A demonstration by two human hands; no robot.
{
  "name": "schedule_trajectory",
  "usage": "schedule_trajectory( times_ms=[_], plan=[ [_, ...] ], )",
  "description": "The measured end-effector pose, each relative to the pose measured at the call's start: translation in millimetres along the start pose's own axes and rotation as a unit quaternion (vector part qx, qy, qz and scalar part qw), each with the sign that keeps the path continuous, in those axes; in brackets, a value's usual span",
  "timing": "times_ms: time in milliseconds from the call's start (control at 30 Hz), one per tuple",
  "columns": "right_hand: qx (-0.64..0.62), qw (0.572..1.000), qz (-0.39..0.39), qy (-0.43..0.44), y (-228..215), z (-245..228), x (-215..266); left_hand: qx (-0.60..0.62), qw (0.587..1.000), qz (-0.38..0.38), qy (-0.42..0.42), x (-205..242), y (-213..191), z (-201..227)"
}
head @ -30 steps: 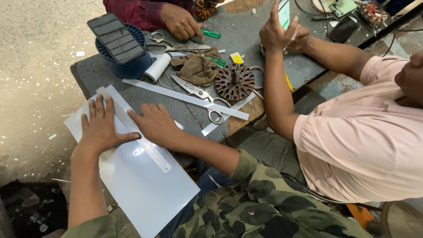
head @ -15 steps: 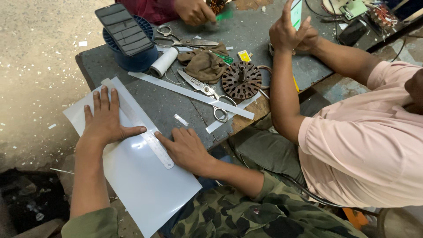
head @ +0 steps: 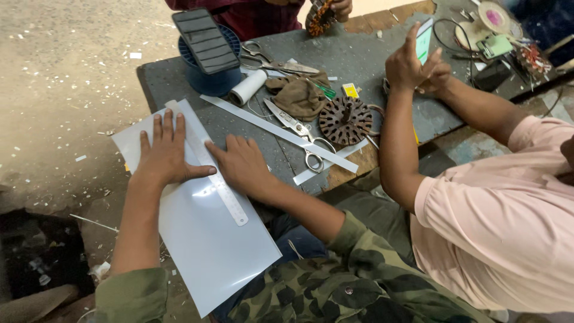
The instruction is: The person measures and cuts a white sheet using a ruler and scissors. They repeatedly align the ruler, trim edges, and fold the sheet to create straight cuts. The cut strips are placed on the table.
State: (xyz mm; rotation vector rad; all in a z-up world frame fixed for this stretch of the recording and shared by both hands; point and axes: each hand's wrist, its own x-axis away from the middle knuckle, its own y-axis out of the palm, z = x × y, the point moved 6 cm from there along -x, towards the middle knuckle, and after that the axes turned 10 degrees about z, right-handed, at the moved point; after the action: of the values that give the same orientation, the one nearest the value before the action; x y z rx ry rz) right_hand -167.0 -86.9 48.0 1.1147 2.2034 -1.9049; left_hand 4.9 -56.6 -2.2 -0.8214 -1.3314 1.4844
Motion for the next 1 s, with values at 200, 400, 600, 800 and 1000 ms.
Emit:
schedule_trajectory(
  times_ms=[200, 400, 600, 800, 1000],
  plan=[
    [0.028, 0.999, 0.032, -0.012, 55.2, 23.4, -58.6, 0.002, 1.0, -0.005, -0.001, 0.8, -3.1, 2.5],
    [0.032, 0.994, 0.096, -0.035, 82.6, 38.2, -91.3, -0.004, 1.0, -0.02, -0.006, -0.6, 2.1, 1.3],
    [0.02, 0.994, 0.1, -0.045, 79.0, 36.3, -95.6, 0.009, 1.0, 0.007, 0.009, -1.6, 4.4, -0.6],
    [0.014, 0.995, 0.069, -0.068, 38.7, 19.7, -51.1, 0.0, 1.0, 0.015, 0.013, -2.3, 11.9, -4.4],
    [-0.01, 0.997, -0.004, -0.076, -17.0, -3.2, 23.9, 0.064, 0.994, 0.089, 0.03, 5.1, 11.0, -6.1]
  ],
)
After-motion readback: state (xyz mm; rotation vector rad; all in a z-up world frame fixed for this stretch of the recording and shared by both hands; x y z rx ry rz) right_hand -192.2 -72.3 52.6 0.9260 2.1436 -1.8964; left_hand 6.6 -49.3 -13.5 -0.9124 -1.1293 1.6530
